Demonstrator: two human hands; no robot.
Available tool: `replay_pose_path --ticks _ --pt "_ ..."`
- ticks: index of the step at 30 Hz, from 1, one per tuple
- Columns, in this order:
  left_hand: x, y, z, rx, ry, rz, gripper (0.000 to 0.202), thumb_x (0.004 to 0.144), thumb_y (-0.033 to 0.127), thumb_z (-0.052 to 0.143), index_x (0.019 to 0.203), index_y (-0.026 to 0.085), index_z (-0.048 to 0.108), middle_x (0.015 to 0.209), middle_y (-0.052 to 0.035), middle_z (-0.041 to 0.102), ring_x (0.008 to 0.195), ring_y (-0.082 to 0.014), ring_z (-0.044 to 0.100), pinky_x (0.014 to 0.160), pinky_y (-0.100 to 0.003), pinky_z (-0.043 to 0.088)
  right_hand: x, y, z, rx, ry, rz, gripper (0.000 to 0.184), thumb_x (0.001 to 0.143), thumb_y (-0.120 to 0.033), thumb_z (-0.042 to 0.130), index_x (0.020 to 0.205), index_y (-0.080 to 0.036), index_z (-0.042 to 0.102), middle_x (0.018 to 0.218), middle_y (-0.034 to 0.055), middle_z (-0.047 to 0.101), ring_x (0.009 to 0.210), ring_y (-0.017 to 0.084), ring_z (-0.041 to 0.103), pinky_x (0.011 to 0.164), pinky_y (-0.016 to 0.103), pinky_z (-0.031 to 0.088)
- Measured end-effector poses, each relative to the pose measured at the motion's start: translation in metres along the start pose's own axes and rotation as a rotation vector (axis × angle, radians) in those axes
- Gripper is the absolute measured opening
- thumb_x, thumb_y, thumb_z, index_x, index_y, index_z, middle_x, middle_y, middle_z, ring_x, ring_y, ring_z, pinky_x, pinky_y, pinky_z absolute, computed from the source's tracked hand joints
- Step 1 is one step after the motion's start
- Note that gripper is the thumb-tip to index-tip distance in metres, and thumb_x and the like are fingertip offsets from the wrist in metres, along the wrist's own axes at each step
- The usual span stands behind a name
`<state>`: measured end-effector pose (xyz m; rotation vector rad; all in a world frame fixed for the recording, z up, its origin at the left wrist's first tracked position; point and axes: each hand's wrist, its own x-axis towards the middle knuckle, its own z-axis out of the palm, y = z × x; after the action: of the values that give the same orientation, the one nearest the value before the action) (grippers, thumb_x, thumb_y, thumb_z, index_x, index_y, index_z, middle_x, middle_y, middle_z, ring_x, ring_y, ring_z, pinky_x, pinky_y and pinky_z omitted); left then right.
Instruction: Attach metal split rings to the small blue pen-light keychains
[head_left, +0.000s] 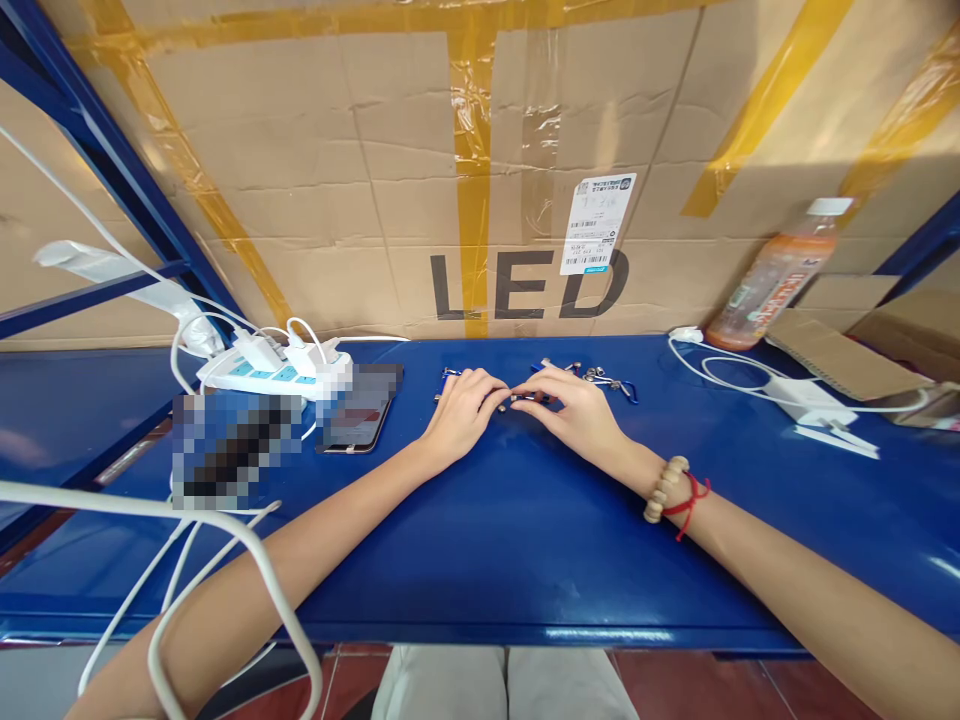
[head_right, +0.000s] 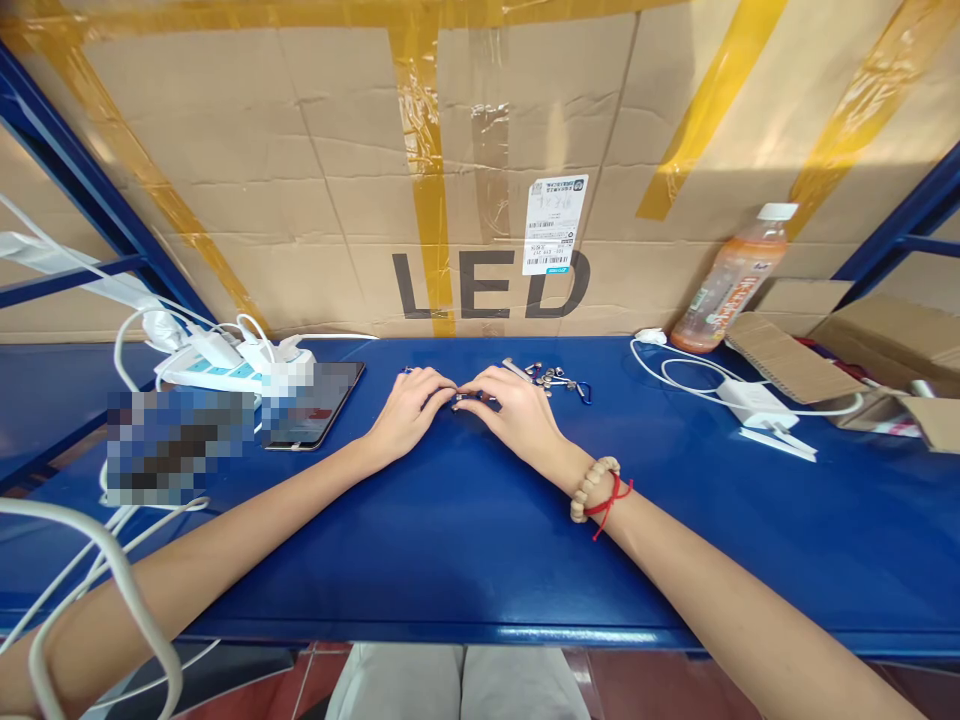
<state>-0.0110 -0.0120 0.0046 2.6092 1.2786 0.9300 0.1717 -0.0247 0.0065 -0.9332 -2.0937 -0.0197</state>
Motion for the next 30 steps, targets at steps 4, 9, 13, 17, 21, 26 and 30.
replay_pose_path --ticks 4,9,13,17,21,26,30 --pt "-0.003 0.002 0.005 0.266 0.063 -0.131 0.018 0.088 0.032 0.05 0.096 0.018 0.055 0.096 -0.0049 0.058 0.091 -0.0217 0.049 0.08 -0.035 0.035 -0.001 0.011 -0.003 -0.112 -0.056 0.076 0.015 0.082 -0.03 0.059 0.089 -0.022 0.068 0.081 0.0024 0.068 0.079 0.017 0.063 0.073 0.03 0.05" --pt "-0.004 0.0 0.008 0.353 0.03 -0.171 0.017 0.087 0.032 0.05 0.084 0.017 0.056 0.093 -0.0069 0.059 0.092 -0.0247 0.048 0.078 -0.037 0.035 -0.002 0.017 -0.003 -0.17 -0.156 0.047 0.021 0.086 -0.03 0.054 0.097 -0.022 0.069 0.093 0.0045 0.067 0.092 0.02 0.061 0.074 0.03 0.05" --pt "-0.002 -0.002 0.004 0.162 0.131 -0.218 0.014 0.091 0.029 0.044 0.089 0.019 0.052 0.092 -0.0048 0.061 0.089 -0.0225 0.05 0.078 -0.037 0.036 -0.002 0.014 -0.002 -0.201 -0.293 0.036 0.023 0.087 -0.029 0.05 0.1 -0.023 0.068 0.092 0.0032 0.066 0.089 0.018 0.062 0.07 0.029 0.05" --pt "0.001 -0.005 0.001 -0.21 0.345 -0.324 0.011 0.094 0.028 0.033 0.095 0.021 0.041 0.085 -0.0018 0.062 0.084 -0.0171 0.057 0.077 -0.032 0.04 -0.003 0.019 -0.001 -0.313 -0.266 0.062 0.026 0.088 -0.025 0.046 0.102 -0.021 0.068 0.097 0.0069 0.064 0.091 0.021 0.06 0.074 0.033 0.049" --pt "0.002 -0.005 0.002 -0.425 0.425 -0.314 0.007 0.094 0.028 0.03 0.096 0.023 0.034 0.069 0.004 0.055 0.065 -0.011 0.055 0.068 -0.025 0.042 -0.003 0.018 -0.001 -0.305 -0.242 0.021 0.03 0.089 -0.031 0.045 0.11 -0.021 0.065 0.103 0.0091 0.06 0.094 0.023 0.056 0.085 0.04 0.045" --pt "0.001 -0.004 0.004 -0.443 0.339 -0.184 0.009 0.091 0.023 0.038 0.098 0.022 0.034 0.075 0.003 0.054 0.07 -0.0102 0.055 0.07 -0.023 0.044 -0.001 0.006 0.001 -0.18 -0.351 -0.044 0.029 0.089 -0.036 0.045 0.107 -0.027 0.066 0.11 0.0073 0.058 0.101 0.022 0.054 0.09 0.043 0.041" --pt "0.0 -0.001 0.005 -0.296 0.151 -0.026 0.011 0.091 0.021 0.038 0.102 0.021 0.041 0.097 -0.0039 0.056 0.093 -0.0143 0.055 0.082 -0.028 0.044 0.0 0.004 0.001 -0.177 -0.332 -0.015 0.022 0.085 -0.037 0.053 0.094 -0.026 0.07 0.106 0.0056 0.059 0.098 0.021 0.054 0.092 0.042 0.039"
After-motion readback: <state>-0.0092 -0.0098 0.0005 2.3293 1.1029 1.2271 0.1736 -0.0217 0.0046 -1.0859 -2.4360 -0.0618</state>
